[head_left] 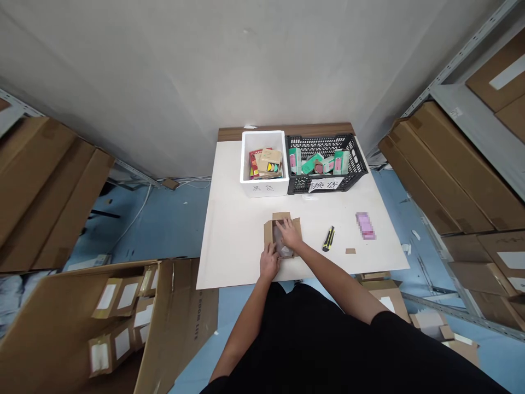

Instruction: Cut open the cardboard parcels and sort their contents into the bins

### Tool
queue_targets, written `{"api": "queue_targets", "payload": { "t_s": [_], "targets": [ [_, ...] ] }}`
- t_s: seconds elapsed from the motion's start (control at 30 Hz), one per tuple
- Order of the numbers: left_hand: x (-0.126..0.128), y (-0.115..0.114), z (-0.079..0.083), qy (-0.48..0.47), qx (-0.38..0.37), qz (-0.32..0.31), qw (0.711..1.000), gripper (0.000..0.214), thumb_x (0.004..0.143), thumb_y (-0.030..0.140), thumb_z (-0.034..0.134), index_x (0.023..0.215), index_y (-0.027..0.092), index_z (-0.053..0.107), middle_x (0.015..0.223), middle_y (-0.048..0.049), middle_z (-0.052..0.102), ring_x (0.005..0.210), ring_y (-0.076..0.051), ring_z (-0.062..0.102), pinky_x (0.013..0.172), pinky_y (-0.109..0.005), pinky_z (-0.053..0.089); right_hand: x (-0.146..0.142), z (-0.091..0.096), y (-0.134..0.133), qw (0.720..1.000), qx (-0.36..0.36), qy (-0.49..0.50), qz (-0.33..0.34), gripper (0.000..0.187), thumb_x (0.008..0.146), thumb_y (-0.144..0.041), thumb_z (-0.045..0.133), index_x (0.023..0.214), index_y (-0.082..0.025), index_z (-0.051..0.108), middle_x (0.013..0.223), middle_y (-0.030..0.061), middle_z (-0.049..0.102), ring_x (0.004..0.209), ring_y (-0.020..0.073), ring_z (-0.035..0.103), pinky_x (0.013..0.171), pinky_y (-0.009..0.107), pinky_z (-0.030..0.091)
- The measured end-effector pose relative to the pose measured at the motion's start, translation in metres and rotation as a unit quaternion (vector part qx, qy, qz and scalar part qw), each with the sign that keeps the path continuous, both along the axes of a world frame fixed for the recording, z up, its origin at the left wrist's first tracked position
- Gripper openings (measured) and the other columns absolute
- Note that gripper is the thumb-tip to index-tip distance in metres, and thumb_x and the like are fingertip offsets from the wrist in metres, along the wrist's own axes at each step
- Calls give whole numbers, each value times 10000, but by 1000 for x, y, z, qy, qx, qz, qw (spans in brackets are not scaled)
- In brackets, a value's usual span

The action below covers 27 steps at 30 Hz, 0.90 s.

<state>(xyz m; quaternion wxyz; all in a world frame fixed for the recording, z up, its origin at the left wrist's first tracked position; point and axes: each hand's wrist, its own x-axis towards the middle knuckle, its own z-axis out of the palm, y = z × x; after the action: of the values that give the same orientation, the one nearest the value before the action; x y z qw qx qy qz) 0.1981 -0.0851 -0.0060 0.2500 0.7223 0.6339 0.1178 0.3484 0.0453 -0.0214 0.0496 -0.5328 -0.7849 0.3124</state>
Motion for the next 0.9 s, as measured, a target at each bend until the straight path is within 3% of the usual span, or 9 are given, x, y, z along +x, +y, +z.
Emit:
{"api": "queue_targets", "payload": {
  "t_s": [0.2,0.33,0.5,0.57,0.67,0.77,0.9],
  "targets": [
    [-40,5,9,30,5,-5,1000,202,893,144,611,930,246,782,1541,-73,558,1525,-336,357,1131,-513,484,-33,0,-2,999,37,10,29,820,807,-86,663,1598,-155,457,1773,150,73,1634,345,-54,1302,552,177],
    [-65,17,13,38,-26,-59,997,72,846,242,733,893,239,787,1584,-75,521,1547,-384,327,1181,-547,432,-46,0,-9,999,33,-13,28,849,800,-97,692,1610,-167,444,1773,143,60,1633,363,-33,1302,550,180],
    [-92,75,21,20,-51,-129,990,706,663,499,908,1287,255,684,1775,-77,166,1618,-413,158,1224,-559,383,-50,0,-11,997,44,-43,47,853,809,-75,655,1623,-159,415,1772,141,35,1636,346,-4,1304,560,157],
    [-98,105,22,37,-65,-154,985,885,596,498,944,1382,262,612,1792,-81,41,1626,-418,115,1239,-553,361,-46,-2,-15,996,49,-50,59,870,790,-59,660,1620,-153,415,1771,151,13,1636,343,1,1299,563,175],
    [-99,141,17,76,-126,-206,967,1075,479,498,988,1441,307,549,1793,-73,-22,1622,-454,74,1253,-594,313,-39,-7,-27,995,65,-53,50,870,784,-46,653,1616,-138,413,1770,166,25,1637,334,18,1293,555,207],
    [-94,154,10,97,-193,-229,949,1175,449,532,979,1497,330,485,1792,-83,-31,1613,-484,68,1233,-622,323,-36,-14,-42,995,73,-55,29,770,830,-78,620,1582,-127,463,1759,171,147,1632,316,107,1296,529,235],
    [-93,145,8,81,-170,-215,958,1252,512,538,952,1592,309,360,1787,-103,-90,1614,-481,60,1223,-566,357,-44,-24,-53,994,44,-95,20,715,853,-179,670,1542,-80,510,1705,222,295,1602,362,223,1289,528,263]
  ]
}}
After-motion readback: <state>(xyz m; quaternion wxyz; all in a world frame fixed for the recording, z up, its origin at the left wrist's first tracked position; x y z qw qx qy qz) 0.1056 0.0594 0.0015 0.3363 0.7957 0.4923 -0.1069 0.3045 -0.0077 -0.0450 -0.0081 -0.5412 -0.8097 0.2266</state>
